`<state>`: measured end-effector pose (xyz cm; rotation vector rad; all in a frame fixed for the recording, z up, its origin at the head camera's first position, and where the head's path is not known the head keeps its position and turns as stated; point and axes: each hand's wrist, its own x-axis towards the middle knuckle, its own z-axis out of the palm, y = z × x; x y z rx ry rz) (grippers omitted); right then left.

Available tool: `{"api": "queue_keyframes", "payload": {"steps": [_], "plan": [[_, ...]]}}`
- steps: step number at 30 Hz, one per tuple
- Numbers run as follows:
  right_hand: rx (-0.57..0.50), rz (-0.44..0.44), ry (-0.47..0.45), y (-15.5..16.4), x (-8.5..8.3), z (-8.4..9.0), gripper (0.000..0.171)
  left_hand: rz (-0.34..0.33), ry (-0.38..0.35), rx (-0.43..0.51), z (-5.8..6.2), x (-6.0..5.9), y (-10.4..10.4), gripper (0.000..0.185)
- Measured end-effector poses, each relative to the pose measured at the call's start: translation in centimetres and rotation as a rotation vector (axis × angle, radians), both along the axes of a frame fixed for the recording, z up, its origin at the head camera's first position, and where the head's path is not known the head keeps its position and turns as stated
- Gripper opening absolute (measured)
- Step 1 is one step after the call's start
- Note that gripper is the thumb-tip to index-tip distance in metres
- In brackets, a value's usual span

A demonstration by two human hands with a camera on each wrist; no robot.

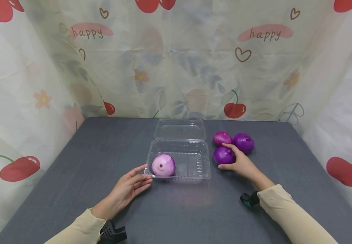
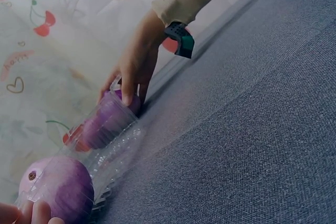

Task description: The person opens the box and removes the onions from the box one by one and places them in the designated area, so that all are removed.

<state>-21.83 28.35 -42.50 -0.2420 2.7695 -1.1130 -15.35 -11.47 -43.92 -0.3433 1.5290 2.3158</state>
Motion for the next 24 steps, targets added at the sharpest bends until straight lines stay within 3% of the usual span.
{"api": "queue_keyframes", "payload": {"steps": [24], "plan": [[-0.001, 0.0, -0.01, -0.01, 0.05, 0.19, 0.091, -0.016, 0.009, 0.008, 0.02, 0.06, -0.06, 0.053]]}}
